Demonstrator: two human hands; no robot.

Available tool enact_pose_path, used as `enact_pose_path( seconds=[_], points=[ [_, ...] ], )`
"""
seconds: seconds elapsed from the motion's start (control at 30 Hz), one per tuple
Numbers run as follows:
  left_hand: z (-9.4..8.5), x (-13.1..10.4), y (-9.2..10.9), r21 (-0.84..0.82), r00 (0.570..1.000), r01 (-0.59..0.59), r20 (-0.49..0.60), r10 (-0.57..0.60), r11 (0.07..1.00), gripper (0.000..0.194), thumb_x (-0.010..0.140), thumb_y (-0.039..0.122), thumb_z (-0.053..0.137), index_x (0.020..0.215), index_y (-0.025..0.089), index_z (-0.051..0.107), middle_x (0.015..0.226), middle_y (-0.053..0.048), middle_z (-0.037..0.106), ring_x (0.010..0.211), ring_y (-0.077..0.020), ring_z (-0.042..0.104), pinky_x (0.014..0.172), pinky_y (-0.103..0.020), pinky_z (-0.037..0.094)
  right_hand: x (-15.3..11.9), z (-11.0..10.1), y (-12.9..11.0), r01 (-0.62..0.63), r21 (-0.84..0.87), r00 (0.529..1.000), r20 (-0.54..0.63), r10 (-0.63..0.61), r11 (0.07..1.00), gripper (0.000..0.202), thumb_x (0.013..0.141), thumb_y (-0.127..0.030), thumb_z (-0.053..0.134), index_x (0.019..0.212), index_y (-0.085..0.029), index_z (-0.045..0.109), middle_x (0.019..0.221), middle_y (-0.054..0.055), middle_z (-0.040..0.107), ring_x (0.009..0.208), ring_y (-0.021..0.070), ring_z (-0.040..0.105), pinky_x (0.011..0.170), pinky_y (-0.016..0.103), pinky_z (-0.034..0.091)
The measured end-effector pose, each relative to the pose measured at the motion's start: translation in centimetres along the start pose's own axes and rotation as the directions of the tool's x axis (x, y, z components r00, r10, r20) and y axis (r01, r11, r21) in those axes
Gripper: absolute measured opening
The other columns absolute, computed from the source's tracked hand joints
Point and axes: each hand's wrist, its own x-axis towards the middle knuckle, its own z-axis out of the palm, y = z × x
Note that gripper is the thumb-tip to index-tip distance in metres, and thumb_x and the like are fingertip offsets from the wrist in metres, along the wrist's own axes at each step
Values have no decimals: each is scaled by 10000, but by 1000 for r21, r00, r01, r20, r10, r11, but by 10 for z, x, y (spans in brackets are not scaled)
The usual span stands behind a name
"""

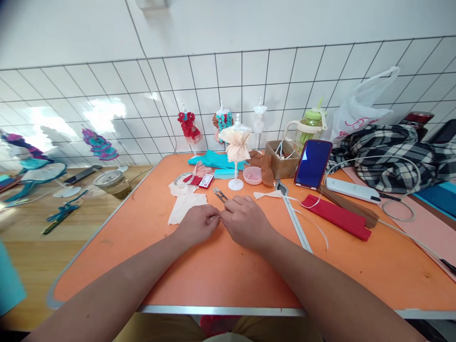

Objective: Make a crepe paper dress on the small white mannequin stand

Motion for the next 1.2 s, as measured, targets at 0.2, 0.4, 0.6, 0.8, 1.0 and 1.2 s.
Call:
enact_pose_path(
  seconds=[0.2,0.4,0.6,0.8,1.0,1.2],
  points=[
    [-9,1,6,-501,979,199,67,-191,842,213,770,318,532,717,182,688,714,-20,679,690,-171,596,636,-262,425,4,-3,-2,-183,472,967,-72,245,862,585,751,-369,652,1272,-192,452,1270,102,529,1155,247,467,941,393,380],
    [-15,0,8,-580,969,246,126,-213,776,227,745,366,592,690,167,685,569,11,568,571,-128,502,568,-239,374,10,11,11,-427,746,887,236,398,510,178,764,-366,628,828,-202,653,871,15,672,856,181,602,791,322,453],
    [-13,2,-1,-697,976,214,181,-121,684,259,782,405,591,771,166,692,699,-14,613,661,-132,509,675,-261,399,9,20,20,-461,842,861,347,373,281,237,755,-387,640,842,-169,670,814,16,663,773,158,592,717,282,462],
    [-12,3,-5,-844,947,315,307,-91,434,224,743,366,654,747,143,683,714,-35,604,656,-127,509,729,-282,430,7,12,20,-228,713,963,64,262,663,179,832,-335,587,892,-210,700,868,46,669,790,158,599,713,290,477],
    [-11,3,-6,-857,879,476,463,-111,195,159,678,284,711,689,129,675,622,-18,553,566,-98,467,738,-317,479,0,-2,24,175,204,974,-176,-140,963,239,891,-226,488,1070,-262,642,1213,86,586,1113,222,526,873,363,443],
    [-15,1,-2,-859,872,488,474,-118,154,147,680,270,708,694,133,658,643,-20,534,598,-114,495,760,-336,493,2,0,16,61,539,982,-181,45,840,454,806,-268,580,1251,-250,491,1260,99,538,1155,229,506,955,401,419]
  ],
)
